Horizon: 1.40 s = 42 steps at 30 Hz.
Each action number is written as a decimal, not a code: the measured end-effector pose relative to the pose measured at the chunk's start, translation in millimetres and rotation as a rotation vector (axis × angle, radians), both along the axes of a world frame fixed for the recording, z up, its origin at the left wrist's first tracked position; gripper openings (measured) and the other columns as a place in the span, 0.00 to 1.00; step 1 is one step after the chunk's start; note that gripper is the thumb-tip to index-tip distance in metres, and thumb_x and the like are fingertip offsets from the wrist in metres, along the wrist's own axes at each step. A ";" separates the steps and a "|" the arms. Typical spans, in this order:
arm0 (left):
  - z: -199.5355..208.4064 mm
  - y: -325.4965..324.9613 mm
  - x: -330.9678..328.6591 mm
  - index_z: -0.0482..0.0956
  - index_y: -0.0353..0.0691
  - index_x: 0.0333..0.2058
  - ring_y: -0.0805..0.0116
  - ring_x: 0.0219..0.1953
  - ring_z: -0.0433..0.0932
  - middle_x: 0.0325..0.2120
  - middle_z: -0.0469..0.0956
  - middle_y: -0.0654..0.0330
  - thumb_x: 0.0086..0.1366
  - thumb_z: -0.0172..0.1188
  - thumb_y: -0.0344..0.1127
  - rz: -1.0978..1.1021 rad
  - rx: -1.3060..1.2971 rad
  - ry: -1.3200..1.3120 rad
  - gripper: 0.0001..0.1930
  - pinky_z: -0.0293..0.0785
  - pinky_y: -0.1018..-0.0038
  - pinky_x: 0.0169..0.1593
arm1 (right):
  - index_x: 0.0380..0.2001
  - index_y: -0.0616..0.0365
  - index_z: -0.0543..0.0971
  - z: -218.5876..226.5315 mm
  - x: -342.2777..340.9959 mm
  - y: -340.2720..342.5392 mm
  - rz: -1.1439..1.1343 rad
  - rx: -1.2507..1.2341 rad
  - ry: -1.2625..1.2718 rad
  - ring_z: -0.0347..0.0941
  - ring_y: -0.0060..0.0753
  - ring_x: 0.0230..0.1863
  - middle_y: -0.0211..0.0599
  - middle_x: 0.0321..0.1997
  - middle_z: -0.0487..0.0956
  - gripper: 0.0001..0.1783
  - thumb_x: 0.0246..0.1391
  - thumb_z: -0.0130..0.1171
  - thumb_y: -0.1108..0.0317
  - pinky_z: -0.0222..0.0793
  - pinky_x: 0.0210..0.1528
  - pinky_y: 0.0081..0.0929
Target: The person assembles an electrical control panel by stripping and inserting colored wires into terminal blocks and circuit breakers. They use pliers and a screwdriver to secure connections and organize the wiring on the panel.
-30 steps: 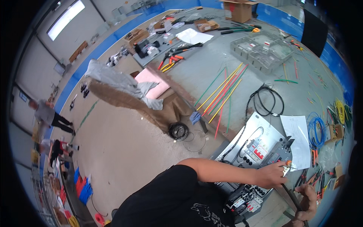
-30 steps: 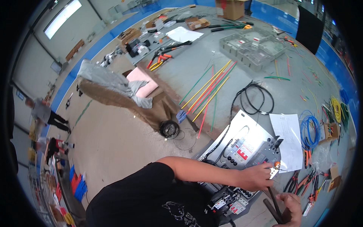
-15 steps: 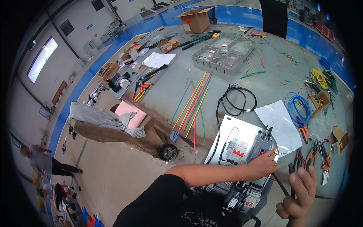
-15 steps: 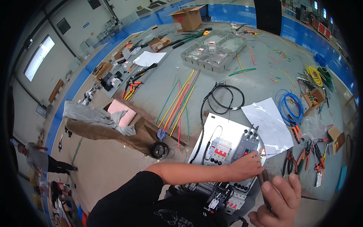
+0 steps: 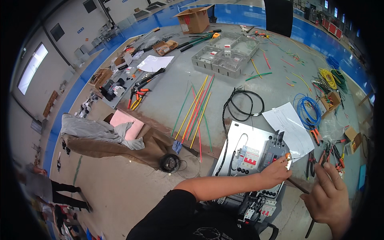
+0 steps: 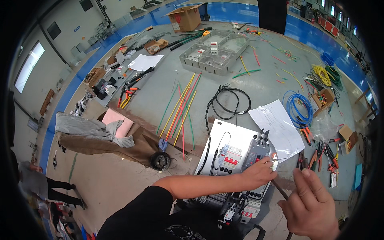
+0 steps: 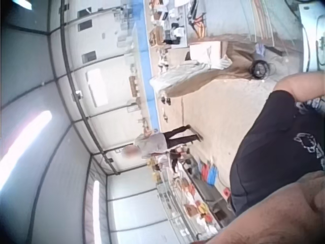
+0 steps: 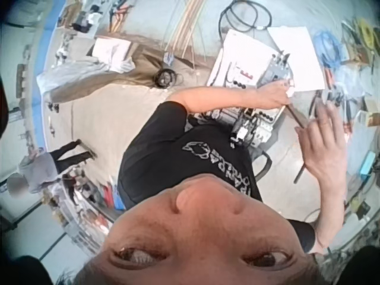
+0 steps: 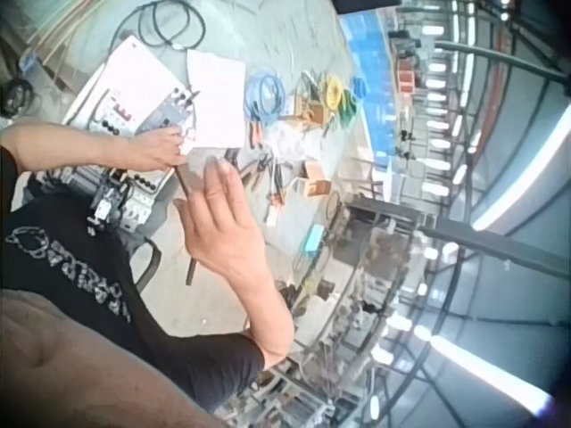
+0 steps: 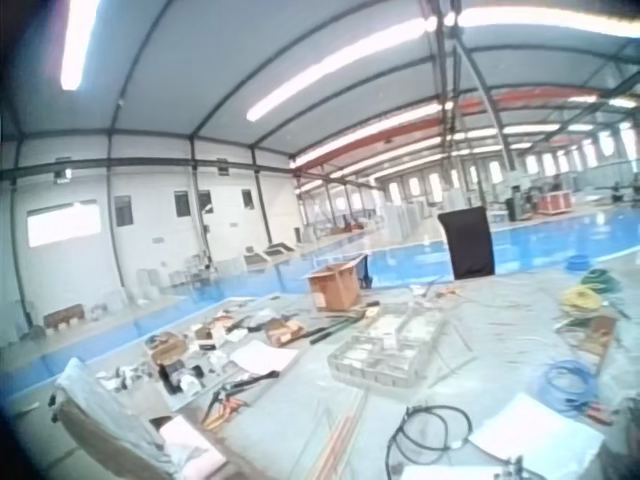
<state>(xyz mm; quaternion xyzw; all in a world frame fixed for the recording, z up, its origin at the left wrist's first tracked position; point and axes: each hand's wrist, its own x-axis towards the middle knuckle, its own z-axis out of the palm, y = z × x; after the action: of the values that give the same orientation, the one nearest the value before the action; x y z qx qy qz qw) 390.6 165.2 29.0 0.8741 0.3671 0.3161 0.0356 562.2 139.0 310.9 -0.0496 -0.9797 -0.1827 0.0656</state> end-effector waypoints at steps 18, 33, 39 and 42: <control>-7.4 3.4 -2.4 0.77 0.39 0.35 0.52 0.43 0.80 0.26 0.79 0.52 0.55 0.62 0.31 0.057 -0.094 0.070 0.09 0.69 0.58 0.59 | 0.14 0.56 0.72 -2.2 -40.6 4.5 -0.291 -0.195 0.078 0.68 0.44 0.27 0.36 0.23 0.68 0.20 0.36 0.77 0.64 0.68 0.41 0.48; 29.9 5.8 -5.6 0.85 0.39 0.41 0.57 0.46 0.78 0.33 0.83 0.59 0.55 0.75 0.40 -0.101 -0.157 0.191 0.17 0.66 0.57 0.59 | 0.22 0.53 0.83 42.7 1.2 11.9 -0.478 0.022 -0.085 0.78 0.42 0.37 0.35 0.26 0.77 0.08 0.50 0.69 0.64 0.73 0.44 0.41; 28.3 0.8 -14.1 0.83 0.40 0.48 0.54 0.46 0.79 0.34 0.85 0.57 0.57 0.77 0.42 -0.041 -0.141 0.192 0.22 0.66 0.54 0.63 | 0.31 0.62 0.79 54.6 139.6 42.0 -0.654 -0.153 0.921 0.70 0.21 0.22 0.25 0.20 0.71 0.21 0.77 0.55 0.58 0.65 0.26 0.28; 29.1 -3.9 -7.9 0.84 0.42 0.49 0.55 0.46 0.79 0.34 0.85 0.59 0.58 0.76 0.40 -0.106 -0.108 0.232 0.21 0.65 0.53 0.67 | 0.39 0.59 0.84 -44.6 219.0 16.9 -1.107 -0.748 1.528 0.61 0.16 0.17 0.19 0.17 0.66 0.24 0.74 0.57 0.46 0.55 0.22 0.24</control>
<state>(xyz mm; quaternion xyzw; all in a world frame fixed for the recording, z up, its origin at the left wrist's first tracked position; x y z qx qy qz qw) 382.6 161.3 58.2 0.9198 0.3385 0.1904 0.0568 781.2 156.0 266.2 -0.6174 -0.5095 0.2116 0.5608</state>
